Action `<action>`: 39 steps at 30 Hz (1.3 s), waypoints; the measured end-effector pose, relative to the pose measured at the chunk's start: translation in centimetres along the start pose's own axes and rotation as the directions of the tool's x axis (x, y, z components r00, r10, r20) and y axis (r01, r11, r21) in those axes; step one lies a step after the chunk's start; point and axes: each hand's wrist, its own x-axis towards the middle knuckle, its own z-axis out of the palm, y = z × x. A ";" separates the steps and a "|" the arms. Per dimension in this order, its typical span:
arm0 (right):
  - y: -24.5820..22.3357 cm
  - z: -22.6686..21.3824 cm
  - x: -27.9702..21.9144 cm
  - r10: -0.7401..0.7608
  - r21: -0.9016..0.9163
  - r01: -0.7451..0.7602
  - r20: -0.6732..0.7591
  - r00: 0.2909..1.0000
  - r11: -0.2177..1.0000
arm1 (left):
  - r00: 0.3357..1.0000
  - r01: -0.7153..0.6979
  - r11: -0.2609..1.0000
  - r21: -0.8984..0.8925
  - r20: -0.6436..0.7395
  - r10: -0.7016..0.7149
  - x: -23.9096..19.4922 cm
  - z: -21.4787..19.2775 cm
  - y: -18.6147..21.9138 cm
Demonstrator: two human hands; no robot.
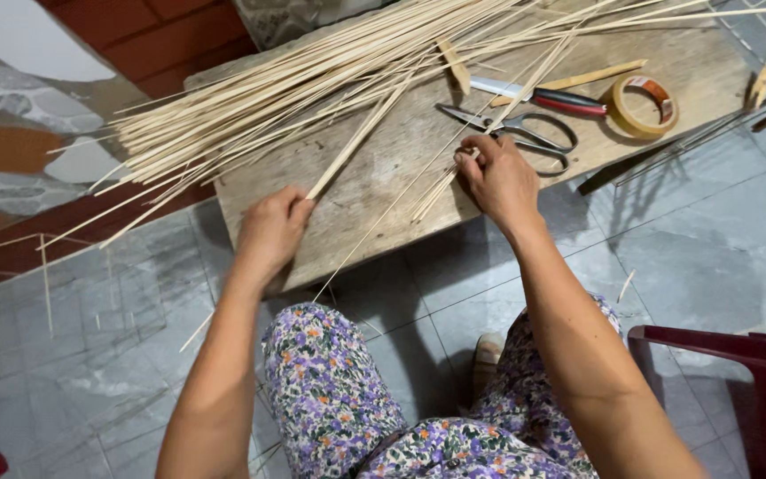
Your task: The person gathers and aligns bamboo strips, then soaks them in a red basin of water. Afterward, they sit on the floor and weave the wet strips into a rectangular frame, using scissors to trim the ends.
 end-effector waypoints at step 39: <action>4.0 -5.4 -7.9 0.063 0.794 -0.469 0.530 0.846 -0.388 | 0.927 -0.235 0.925 0.297 -0.218 0.305 -0.4 3.8 3.5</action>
